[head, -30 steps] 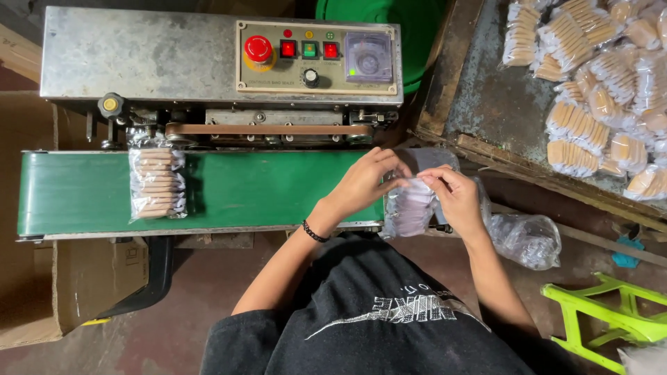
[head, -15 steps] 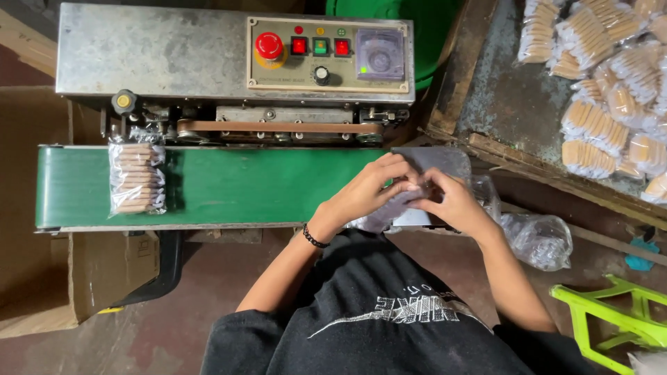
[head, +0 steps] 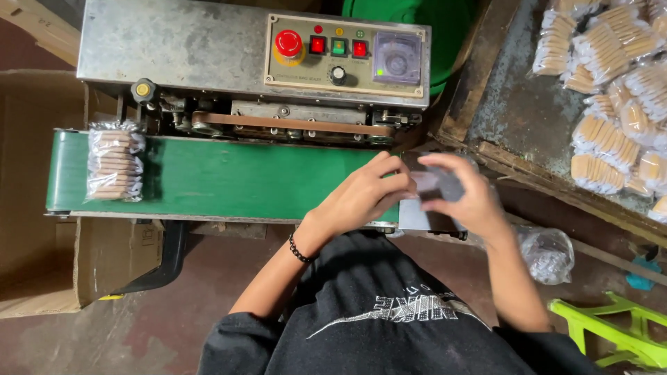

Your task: Feeding pre-filled plastic bags of breadsticks into a continuous band heat sealer for packaging.

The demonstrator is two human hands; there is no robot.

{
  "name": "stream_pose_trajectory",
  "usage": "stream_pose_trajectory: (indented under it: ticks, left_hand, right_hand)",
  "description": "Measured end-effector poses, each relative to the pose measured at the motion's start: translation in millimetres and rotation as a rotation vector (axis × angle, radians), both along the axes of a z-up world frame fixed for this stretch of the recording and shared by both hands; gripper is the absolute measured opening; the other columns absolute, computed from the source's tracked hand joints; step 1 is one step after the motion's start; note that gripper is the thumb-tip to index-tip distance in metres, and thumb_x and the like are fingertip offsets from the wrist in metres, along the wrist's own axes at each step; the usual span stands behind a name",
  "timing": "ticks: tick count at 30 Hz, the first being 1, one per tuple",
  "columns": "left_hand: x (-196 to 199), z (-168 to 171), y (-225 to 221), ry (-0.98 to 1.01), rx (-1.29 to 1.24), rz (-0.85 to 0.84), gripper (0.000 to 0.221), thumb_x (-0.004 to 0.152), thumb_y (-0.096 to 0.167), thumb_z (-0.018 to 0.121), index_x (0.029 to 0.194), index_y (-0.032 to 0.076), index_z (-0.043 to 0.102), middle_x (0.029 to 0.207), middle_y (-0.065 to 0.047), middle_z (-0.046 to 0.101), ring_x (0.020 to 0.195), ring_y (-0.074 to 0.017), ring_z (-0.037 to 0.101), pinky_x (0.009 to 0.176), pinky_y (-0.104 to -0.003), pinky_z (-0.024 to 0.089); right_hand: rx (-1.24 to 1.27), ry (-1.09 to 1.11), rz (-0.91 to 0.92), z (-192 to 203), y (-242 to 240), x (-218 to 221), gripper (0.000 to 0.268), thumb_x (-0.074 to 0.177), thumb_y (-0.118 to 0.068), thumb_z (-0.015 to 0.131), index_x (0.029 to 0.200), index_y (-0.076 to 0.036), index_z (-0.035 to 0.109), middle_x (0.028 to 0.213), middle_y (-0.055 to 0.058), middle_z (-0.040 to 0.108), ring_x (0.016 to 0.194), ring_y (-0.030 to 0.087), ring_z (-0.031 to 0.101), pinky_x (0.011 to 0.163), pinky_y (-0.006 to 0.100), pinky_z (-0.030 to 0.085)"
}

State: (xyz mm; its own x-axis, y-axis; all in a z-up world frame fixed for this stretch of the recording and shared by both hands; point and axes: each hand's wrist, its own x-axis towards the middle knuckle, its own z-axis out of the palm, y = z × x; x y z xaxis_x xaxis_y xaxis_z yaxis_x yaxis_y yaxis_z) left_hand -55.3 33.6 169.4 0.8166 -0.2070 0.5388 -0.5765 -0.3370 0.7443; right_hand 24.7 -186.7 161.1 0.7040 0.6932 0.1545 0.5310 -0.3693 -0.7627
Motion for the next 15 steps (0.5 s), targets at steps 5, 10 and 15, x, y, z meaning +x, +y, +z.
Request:
stream_pose_trajectory:
  ticks: [5, 10, 15]
  left_hand:
    - [-2.1, -26.4, -8.7, 0.022, -0.152, 0.105, 0.018, 0.091, 0.016, 0.064, 0.102, 0.008, 0.053, 0.103, -0.007, 0.051, 0.104, -0.0307, 0.050, 0.089, -0.040, 0.045]
    - [-5.5, -58.7, -26.4, 0.394, -0.636, 0.143, 0.079, 0.069, 0.012, 0.084, 0.135, 0.002, 0.042, 0.128, -0.021, 0.054, 0.123, -0.0411, 0.050, 0.103, -0.053, 0.041]
    - [7.7, -75.1, -51.1, 0.506, -0.857, 0.252, 0.013, 0.083, 0.008, 0.074, 0.095, 0.012, 0.073, 0.097, -0.005, 0.073, 0.095, -0.0106, 0.066, 0.090, -0.029, 0.050]
  right_hand:
    - [0.359, 0.221, -0.137, -47.0, 12.1, -6.9, 0.010, 0.078, 0.000, 0.075, 0.081, 0.002, 0.065, 0.098, 0.017, 0.070, 0.087, 0.020, 0.068, 0.079, 0.031, 0.054]
    - [0.535, 0.316, -0.256, -39.0, 20.7, -18.3, 0.014, 0.078, 0.007, 0.074, 0.081, 0.005, 0.061, 0.092, 0.020, 0.067, 0.079, 0.016, 0.066, 0.069, 0.026, 0.053]
    - [0.477, 0.447, -0.307, -20.2, 27.4, -17.2, 0.033, 0.088, -0.009, 0.066, 0.117, 0.004, 0.057, 0.112, 0.019, 0.064, 0.102, 0.020, 0.063, 0.090, 0.030, 0.051]
